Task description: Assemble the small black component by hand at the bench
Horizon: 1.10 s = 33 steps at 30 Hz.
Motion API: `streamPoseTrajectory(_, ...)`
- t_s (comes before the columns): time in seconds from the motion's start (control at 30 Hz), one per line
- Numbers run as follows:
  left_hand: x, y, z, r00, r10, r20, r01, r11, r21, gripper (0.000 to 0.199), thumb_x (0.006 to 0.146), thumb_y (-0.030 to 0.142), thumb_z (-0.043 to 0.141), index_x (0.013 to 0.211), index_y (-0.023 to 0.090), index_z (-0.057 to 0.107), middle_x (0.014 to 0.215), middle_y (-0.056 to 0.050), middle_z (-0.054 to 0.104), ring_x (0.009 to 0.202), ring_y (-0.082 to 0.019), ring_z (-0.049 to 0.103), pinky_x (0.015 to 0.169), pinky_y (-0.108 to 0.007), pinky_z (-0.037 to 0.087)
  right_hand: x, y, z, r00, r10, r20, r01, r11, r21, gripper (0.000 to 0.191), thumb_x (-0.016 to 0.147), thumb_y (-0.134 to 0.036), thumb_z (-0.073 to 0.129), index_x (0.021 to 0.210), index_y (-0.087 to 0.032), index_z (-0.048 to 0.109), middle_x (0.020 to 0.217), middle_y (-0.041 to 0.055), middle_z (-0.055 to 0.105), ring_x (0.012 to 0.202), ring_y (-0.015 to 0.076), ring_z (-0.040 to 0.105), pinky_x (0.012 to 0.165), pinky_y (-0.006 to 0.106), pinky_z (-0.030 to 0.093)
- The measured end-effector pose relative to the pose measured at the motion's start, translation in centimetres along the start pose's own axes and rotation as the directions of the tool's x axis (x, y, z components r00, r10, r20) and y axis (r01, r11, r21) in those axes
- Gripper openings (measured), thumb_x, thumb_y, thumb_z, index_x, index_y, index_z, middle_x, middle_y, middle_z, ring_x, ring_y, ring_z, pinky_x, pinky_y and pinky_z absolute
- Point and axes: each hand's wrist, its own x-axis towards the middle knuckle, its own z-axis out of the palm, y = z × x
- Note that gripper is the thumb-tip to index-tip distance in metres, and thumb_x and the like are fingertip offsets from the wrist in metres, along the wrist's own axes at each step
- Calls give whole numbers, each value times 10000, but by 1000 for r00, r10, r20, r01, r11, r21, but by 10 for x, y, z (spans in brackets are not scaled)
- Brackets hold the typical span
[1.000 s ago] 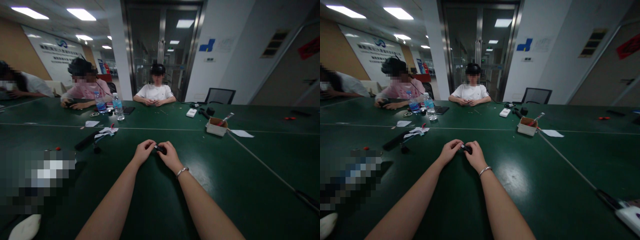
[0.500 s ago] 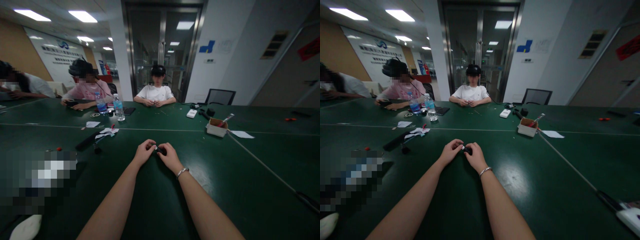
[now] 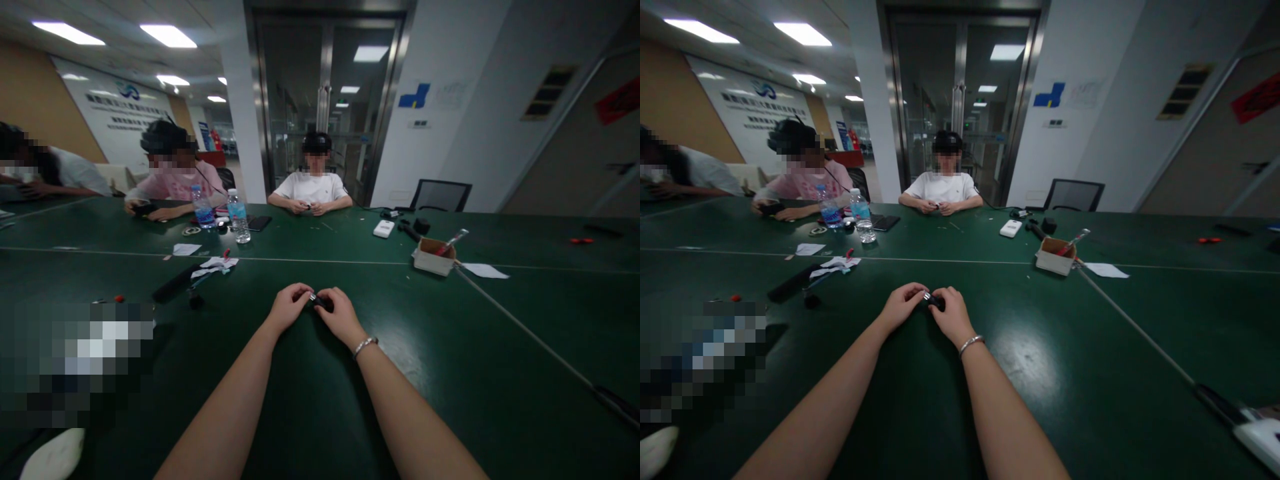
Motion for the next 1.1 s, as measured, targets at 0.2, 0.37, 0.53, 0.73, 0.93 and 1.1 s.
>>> streamPoseTrajectory(0.2,-2,5,0,999,31,-18,-31,999,-10,228,805,281,566,998,196,652,873,-32,664,801,-151,623,760,-280,486,-1,0,0,1000,-8,1,8,1000,-13,196,728,-131,657,912,-195,633,878,30,566,818,174,544,767,343,456)
streamPoseTrajectory(0.37,-4,11,0,999,38,-26,-37,999,39,190,825,319,545,871,188,675,872,-38,663,815,-156,620,774,-277,482,0,0,0,1000,-12,0,12,1000,-17,210,720,-121,658,913,-201,636,870,26,563,807,173,544,757,340,458)
streamPoseTrajectory(0.53,-4,8,0,1000,6,13,-5,999,-46,201,804,253,569,962,191,676,978,-56,674,888,-163,628,838,-297,486,0,6,2,1000,-10,-6,10,1000,-2,196,729,-140,654,912,-209,636,870,26,569,805,175,549,750,342,465)
streamPoseTrajectory(0.73,-4,10,-2,998,53,-21,-52,998,35,190,813,274,567,932,197,693,986,-64,641,897,-170,620,815,-295,487,1,5,1,1000,-7,-4,7,1000,-3,188,734,-156,656,914,-205,636,880,32,578,812,180,554,752,349,465)
streamPoseTrajectory(0.93,-4,11,-1,1000,30,1,-30,999,-16,182,817,280,558,947,193,651,880,-31,662,802,-149,618,759,-272,484,0,0,-1,1000,-8,9,8,1000,-14,167,740,-151,647,899,-199,632,878,33,575,819,182,551,755,350,466)
streamPoseTrajectory(1.1,-3,10,0,999,2,35,0,998,-70,193,801,269,572,949,174,651,894,-47,675,826,-158,624,781,-282,483,1,2,1,1000,-4,4,4,1000,-11,185,742,-138,640,918,-198,631,889,35,576,836,182,554,769,350,468)
